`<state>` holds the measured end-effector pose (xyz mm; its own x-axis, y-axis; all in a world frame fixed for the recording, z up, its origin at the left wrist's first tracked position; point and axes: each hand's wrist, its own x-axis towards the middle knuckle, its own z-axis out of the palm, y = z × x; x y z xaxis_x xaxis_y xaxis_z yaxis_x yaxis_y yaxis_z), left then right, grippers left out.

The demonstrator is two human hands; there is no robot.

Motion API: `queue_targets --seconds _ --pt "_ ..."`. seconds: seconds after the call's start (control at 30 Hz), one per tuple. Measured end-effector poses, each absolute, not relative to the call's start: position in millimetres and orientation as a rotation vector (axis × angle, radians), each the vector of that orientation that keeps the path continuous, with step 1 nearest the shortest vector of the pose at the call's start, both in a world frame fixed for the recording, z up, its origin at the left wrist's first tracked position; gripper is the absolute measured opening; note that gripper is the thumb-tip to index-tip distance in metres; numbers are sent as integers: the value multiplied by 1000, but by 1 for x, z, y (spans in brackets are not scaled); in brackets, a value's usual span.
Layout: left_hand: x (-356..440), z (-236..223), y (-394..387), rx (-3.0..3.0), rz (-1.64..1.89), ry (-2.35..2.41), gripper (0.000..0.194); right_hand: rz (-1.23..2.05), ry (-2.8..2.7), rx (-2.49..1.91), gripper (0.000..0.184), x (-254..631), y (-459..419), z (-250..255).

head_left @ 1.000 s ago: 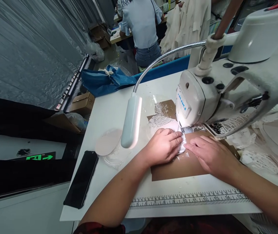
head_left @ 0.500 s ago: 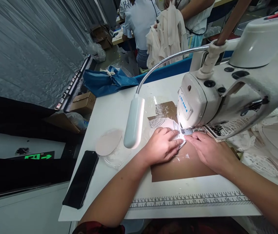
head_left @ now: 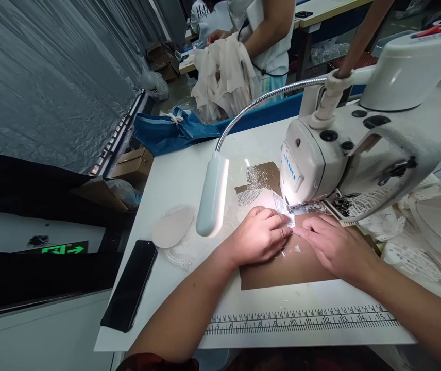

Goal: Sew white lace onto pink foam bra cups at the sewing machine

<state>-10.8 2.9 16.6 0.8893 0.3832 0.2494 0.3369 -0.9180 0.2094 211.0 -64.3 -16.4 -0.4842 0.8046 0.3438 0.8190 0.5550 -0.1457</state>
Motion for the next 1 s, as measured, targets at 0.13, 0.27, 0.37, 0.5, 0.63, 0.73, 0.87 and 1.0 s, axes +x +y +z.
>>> queue_targets --seconds 0.13,0.27,0.37,0.5,0.63,0.73,0.87,1.0 --pt "-12 16 3 2899 430 558 30 -109 -2439 -1317 38 210 -64 -12" --pt "-12 15 5 2875 444 618 30 -202 -2452 -1350 37 205 -62 -2" --pt "-12 13 8 2854 460 680 31 -247 -2427 -1430 39 199 -59 1" --pt "-11 12 10 2833 483 790 30 -260 -2417 -1536 40 194 -56 2" --pt "-10 9 12 2806 525 912 30 -263 -2414 -1494 41 198 -57 0" --pt "-10 6 15 2786 546 1001 31 -275 -2421 -1433 37 203 -59 -3" --pt "-12 4 19 2753 525 1156 34 -250 -2419 -1385 31 208 -61 -9" --pt "-16 -2 22 2675 493 1336 37 -173 -2395 -1341 32 214 -61 -16"
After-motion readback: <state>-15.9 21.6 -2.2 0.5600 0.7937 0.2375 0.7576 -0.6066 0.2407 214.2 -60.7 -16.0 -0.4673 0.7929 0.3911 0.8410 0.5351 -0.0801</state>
